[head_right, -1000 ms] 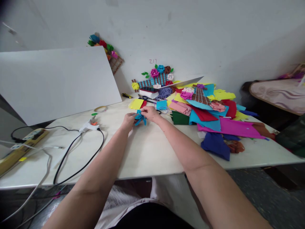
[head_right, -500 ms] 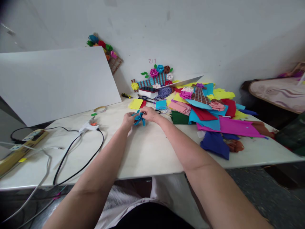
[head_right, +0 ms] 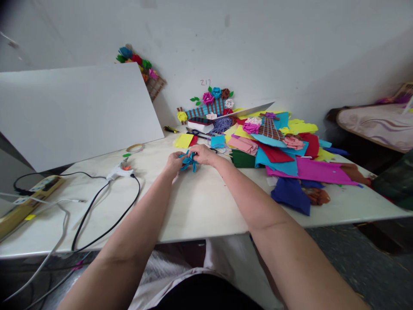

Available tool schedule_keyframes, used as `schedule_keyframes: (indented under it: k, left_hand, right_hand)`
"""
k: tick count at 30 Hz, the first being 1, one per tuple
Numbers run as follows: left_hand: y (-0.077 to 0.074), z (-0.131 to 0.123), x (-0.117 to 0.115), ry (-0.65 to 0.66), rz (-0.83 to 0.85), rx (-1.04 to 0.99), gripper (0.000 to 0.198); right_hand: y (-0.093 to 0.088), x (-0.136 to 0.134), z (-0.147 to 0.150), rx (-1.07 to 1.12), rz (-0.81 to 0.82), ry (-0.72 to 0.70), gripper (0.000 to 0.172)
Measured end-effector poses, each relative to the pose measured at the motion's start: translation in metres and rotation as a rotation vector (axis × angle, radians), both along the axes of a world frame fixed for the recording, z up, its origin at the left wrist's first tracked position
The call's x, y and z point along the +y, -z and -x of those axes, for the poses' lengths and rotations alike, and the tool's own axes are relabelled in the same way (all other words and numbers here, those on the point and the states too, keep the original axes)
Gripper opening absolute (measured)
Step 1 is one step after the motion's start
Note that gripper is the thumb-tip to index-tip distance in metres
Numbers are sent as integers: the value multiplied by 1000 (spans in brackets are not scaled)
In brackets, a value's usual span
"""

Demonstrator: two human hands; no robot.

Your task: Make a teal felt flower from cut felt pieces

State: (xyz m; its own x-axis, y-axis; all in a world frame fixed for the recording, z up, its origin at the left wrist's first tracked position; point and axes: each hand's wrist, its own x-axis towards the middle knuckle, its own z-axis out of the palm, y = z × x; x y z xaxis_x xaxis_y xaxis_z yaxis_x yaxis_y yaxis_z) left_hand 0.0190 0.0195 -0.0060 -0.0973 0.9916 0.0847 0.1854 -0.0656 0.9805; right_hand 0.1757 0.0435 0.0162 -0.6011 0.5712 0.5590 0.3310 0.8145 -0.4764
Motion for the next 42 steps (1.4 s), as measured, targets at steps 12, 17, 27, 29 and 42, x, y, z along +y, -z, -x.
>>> schedule_keyframes:
  k: [12, 17, 27, 29, 42]
  left_hand:
    - [-3, -2, -2, -91, -21, 95, 17]
    - [-8, -2, -4, -123, 1, 77, 12]
    - [-5, 1, -2, -117, -21, 69, 14]
    - [-3, 3, -1, -118, -34, 69, 16]
    - [-8, 0, -7, -96, -73, -92, 27]
  right_hand:
    - [2, 5, -1, -25, -35, 10, 18]
    - [4, 9, -2, -27, 7, -13, 17]
    - [2, 12, -5, -137, -28, -35, 22]
    - [5, 15, -5, -138, -46, -30, 24]
    - [7, 14, 0, -108, -217, 47, 24]
